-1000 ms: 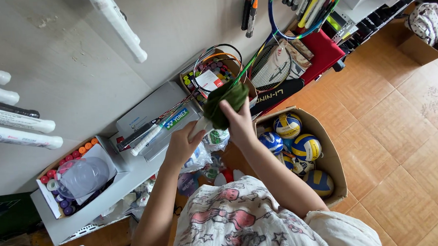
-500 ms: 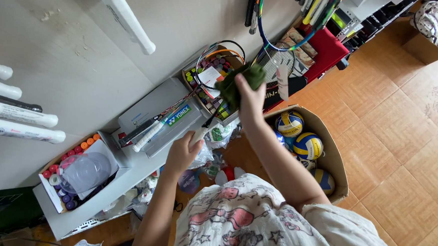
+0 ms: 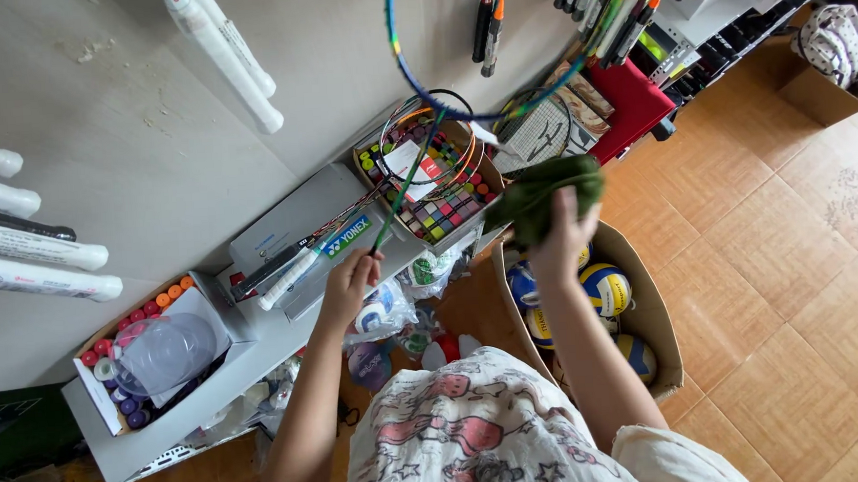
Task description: The person wipes down a badminton racket and a floor fan with a cloth before plugging the fan into a wall outlet. They then continue wiping down several more badminton rackets one at a time with the cloth.
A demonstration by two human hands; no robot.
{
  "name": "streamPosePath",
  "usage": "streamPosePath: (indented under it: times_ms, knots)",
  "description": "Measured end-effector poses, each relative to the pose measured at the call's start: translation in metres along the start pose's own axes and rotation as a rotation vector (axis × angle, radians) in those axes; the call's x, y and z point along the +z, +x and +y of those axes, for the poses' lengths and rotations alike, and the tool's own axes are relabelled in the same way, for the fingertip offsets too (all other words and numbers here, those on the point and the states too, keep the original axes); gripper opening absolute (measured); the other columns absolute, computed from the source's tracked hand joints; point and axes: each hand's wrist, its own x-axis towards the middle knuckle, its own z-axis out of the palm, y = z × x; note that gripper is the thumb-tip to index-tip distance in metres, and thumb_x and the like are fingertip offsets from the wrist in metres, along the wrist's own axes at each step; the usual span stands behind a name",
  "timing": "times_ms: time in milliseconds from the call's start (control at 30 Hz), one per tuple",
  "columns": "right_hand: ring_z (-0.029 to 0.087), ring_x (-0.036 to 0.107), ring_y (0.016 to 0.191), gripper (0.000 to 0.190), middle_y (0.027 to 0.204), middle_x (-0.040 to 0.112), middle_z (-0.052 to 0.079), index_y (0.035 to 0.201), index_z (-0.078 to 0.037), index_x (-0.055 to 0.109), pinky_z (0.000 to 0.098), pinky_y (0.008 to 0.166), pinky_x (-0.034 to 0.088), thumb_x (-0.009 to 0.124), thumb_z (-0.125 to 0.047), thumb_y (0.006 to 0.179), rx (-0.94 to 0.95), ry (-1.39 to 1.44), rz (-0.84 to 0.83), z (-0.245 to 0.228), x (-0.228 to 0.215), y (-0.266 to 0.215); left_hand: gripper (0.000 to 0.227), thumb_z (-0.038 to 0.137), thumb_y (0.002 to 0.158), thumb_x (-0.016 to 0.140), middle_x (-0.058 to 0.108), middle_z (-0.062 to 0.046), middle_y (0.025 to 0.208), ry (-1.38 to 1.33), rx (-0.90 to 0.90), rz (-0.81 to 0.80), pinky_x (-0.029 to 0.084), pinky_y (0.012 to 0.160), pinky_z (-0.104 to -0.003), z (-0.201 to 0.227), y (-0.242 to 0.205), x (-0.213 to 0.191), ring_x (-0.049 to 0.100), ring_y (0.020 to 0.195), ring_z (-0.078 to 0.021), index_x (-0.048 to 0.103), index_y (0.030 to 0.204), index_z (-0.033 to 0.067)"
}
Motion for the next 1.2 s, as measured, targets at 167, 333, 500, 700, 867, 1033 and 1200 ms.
streamPosePath:
  times_ms: [167, 333, 500, 700, 867, 1033, 1200]
  knots:
    - [0.031, 0.062, 0.127, 0.057, 0.138, 0.059, 0.015, 0.146, -0.002, 0.044, 0.0484, 0.112, 0.055, 0.061, -0.039, 0.106, -0.017, 0.292, -0.142, -0.038, -0.006, 0.066, 0.021, 0.014, 0.111, 0.047, 0.060, -0.001, 0.080, -0.012, 0.150, -0.016, 0.049, 0.072, -0.026, -0.019, 0.008, 0.005, 0.055, 0.074, -0.0100, 0.063, 0.110, 0.0004]
    - [0.033, 0.063, 0.125, 0.061, 0.136, 0.060, 0.016, 0.142, -0.002, 0.046, 0.0496, 0.109, 0.057, 0.065, -0.041, 0.098, 0.120, 0.440, -0.226, -0.039, 0.032, 0.062, 0.020, 0.015, 0.111, 0.050, 0.056, -0.001, 0.072, 0.038, 0.052, -0.074, 0.044, 0.062, -0.026, -0.012, 0.020, 0.031, 0.050, 0.065, -0.0100, 0.064, 0.108, 0.0019]
    - [0.030, 0.067, 0.112, 0.049, 0.122, 0.063, 0.014, 0.133, -0.002, 0.050, 0.0469, 0.094, 0.062, 0.076, -0.019, 0.095, 0.053, 0.242, -0.013, -0.022, 0.050, 0.064, 0.018, 0.017, 0.106, 0.055, 0.059, 0.000, 0.068, 0.135, 0.059, -0.068, 0.045, 0.056, -0.026, -0.010, 0.005, 0.046, 0.053, 0.059, -0.0075, 0.067, 0.106, 0.0029]
    - [0.031, 0.070, 0.100, 0.041, 0.111, 0.064, 0.016, 0.124, 0.000, 0.050, 0.0472, 0.085, 0.066, 0.075, -0.002, 0.091, -0.007, 0.163, 0.193, -0.025, 0.010, 0.114, 0.023, 0.027, 0.101, 0.060, 0.067, -0.002, 0.063, 0.471, 0.092, 0.002, 0.042, 0.045, -0.032, -0.035, -0.014, 0.000, 0.055, 0.048, -0.0139, 0.074, 0.101, 0.0084]
    - [0.030, 0.072, 0.102, 0.046, 0.114, 0.065, 0.014, 0.128, -0.003, 0.050, 0.0441, 0.086, 0.066, 0.074, 0.003, 0.088, 0.024, -0.044, 0.100, -0.052, -0.018, 0.131, 0.031, 0.038, 0.101, 0.057, 0.072, -0.006, 0.070, 0.760, 0.130, 0.001, 0.052, 0.055, -0.035, -0.024, -0.023, -0.043, 0.070, 0.061, -0.0208, 0.075, 0.099, 0.0124]
    - [0.030, 0.070, 0.103, 0.051, 0.116, 0.064, 0.015, 0.130, -0.005, 0.050, 0.0443, 0.087, 0.065, 0.074, 0.002, 0.086, 0.044, -0.052, 0.126, -0.029, -0.011, 0.111, 0.037, 0.037, 0.104, 0.057, 0.075, -0.014, 0.093, 0.513, 0.188, -0.061, 0.056, 0.070, -0.039, 0.012, 0.036, 0.011, 0.074, 0.081, -0.0267, 0.070, 0.114, 0.0040]
    - [0.029, 0.068, 0.108, 0.053, 0.119, 0.063, 0.014, 0.131, -0.004, 0.051, 0.0425, 0.093, 0.063, 0.078, 0.002, 0.085, 0.014, -0.091, 0.144, -0.006, -0.027, 0.103, 0.030, 0.030, 0.105, 0.062, 0.077, -0.016, 0.094, 0.598, 0.236, 0.040, 0.057, 0.068, -0.039, 0.036, 0.068, 0.048, 0.075, 0.078, -0.0310, 0.074, 0.120, 0.0066]
